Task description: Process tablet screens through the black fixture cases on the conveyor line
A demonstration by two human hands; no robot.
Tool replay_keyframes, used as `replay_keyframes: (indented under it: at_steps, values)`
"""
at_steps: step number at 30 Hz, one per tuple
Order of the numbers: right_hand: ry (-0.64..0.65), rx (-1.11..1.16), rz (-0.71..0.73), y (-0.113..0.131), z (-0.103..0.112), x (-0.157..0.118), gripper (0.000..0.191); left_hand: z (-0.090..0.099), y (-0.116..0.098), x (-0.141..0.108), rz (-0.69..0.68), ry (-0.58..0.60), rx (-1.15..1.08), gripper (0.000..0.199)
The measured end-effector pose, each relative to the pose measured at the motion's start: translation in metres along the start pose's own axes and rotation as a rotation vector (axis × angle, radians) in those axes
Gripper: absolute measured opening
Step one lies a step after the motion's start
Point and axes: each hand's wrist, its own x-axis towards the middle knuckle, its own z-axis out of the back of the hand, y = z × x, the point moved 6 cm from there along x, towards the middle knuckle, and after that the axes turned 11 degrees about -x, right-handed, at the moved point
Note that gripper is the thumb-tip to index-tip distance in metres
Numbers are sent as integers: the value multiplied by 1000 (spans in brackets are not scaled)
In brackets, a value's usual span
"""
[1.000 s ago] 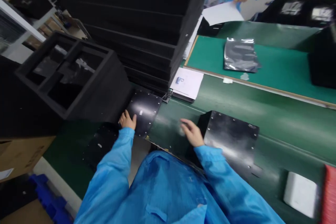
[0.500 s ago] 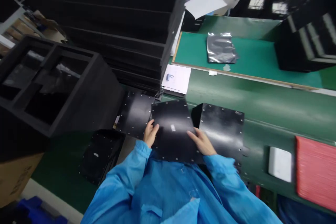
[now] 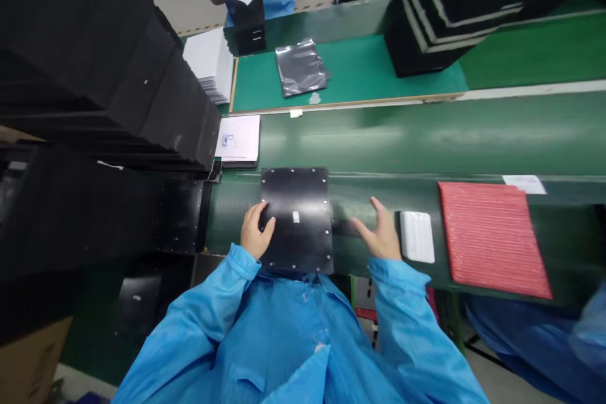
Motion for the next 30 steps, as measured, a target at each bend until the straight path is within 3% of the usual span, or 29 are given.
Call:
replay_keyframes:
  at_steps: [3,5,7,9,13,17,20,25,30]
  values:
    - [168,-216,74,-40,-31,5,67,-37,-38,-18,-165,208,220,43]
    - [171,-234,79,-59,-43,2,56,-63,-48,-26,-149,290,364,50]
    - [101,-216,47,-63,-40,1,52,-83,-47,-30,-65,309,514,62]
    - [101,-262,77,-46,-31,2,52,-97,-42,-33,0,313,627,71]
    - [412,-600,413,35,-24,3,31,-112,-36,-38,9,311,725,89]
    - [541,-886,591,86,-16,9,19,-121,-39,-39,19,311,746,108]
    - [596,-913,668,89,-14,15,21,-126,-41,-39,54,312,745,115]
    - [586,-950,580,72,-18,24,19,-126,-39,-39,82,321,729,112]
    - [630,-949,656,85,-29,12,21,-128,-40,-38,128,357,723,114]
